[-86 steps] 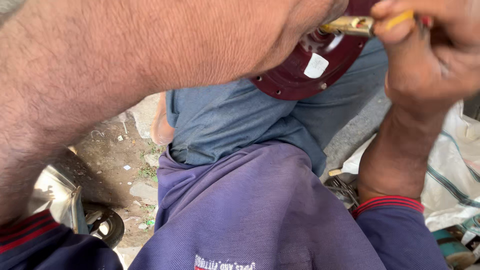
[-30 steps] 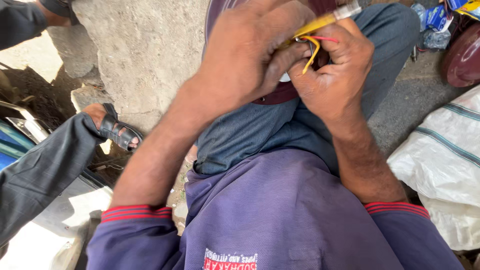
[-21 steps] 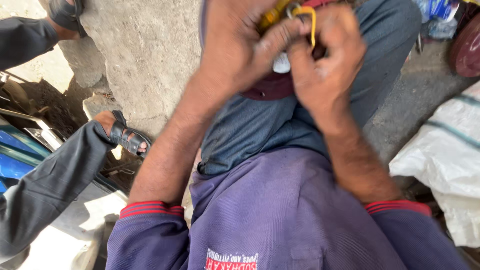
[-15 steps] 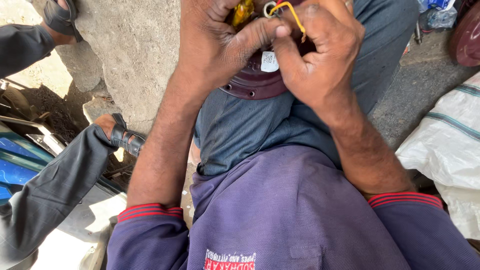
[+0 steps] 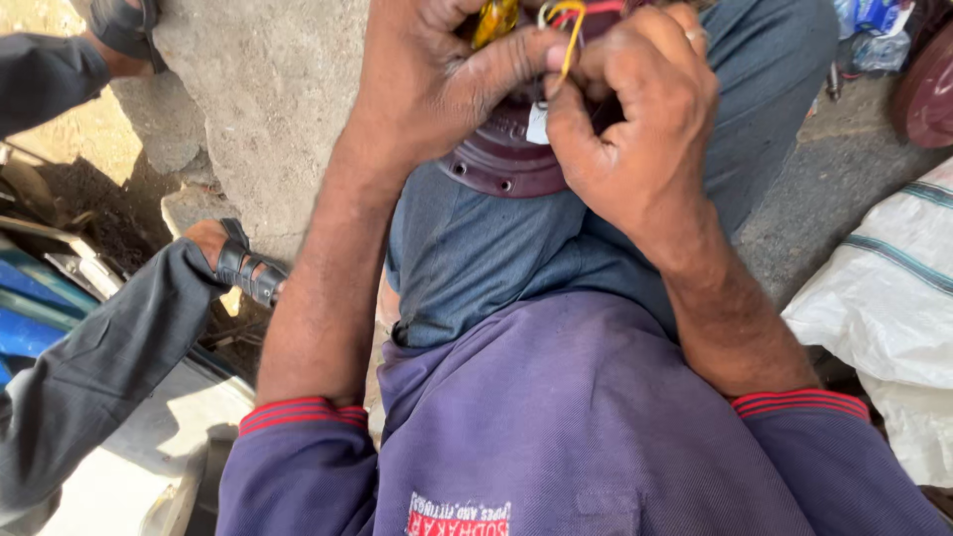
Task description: The person repairs a ceiling fan motor by using a screwdriver to tighten internal screws, a hammer to strike a metal rod for positioning parts, and by hand to manipulate the electrical wires.
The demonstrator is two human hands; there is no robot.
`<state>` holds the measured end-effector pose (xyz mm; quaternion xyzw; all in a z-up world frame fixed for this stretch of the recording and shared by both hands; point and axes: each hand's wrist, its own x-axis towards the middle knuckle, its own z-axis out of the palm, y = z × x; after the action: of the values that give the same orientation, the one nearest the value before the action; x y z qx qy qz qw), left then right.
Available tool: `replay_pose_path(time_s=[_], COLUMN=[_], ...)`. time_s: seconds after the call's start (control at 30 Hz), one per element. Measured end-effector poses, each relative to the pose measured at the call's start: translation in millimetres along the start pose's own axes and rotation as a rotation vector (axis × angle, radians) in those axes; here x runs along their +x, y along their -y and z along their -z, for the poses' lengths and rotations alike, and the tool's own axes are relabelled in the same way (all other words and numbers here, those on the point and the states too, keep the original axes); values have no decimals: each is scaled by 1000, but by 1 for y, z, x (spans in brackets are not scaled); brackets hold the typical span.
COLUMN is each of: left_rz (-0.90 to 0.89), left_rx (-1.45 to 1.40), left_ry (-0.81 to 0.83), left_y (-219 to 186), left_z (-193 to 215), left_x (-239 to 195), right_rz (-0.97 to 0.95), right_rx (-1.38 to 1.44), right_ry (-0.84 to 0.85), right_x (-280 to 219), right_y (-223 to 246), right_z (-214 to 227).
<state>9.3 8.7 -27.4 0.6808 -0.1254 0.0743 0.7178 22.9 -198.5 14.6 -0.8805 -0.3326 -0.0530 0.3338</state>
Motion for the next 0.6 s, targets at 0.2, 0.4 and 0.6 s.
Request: replay_pose_path(time_s=[0.2, 0.4, 0.6], left_rz=[144, 19, 103], left_rx=[134, 3, 58], left_ry=[-42, -37, -59], left_y=[-2, 4, 8], left_z=[3, 0, -3], left_x=[0, -2, -1], right_rz=[-121, -166, -251], right_rx=[117, 249, 226], right_ry=[-33, -84, -147], right_x=[-15, 3, 3], right_y=[8, 6, 11], right_z=[6, -4, -15])
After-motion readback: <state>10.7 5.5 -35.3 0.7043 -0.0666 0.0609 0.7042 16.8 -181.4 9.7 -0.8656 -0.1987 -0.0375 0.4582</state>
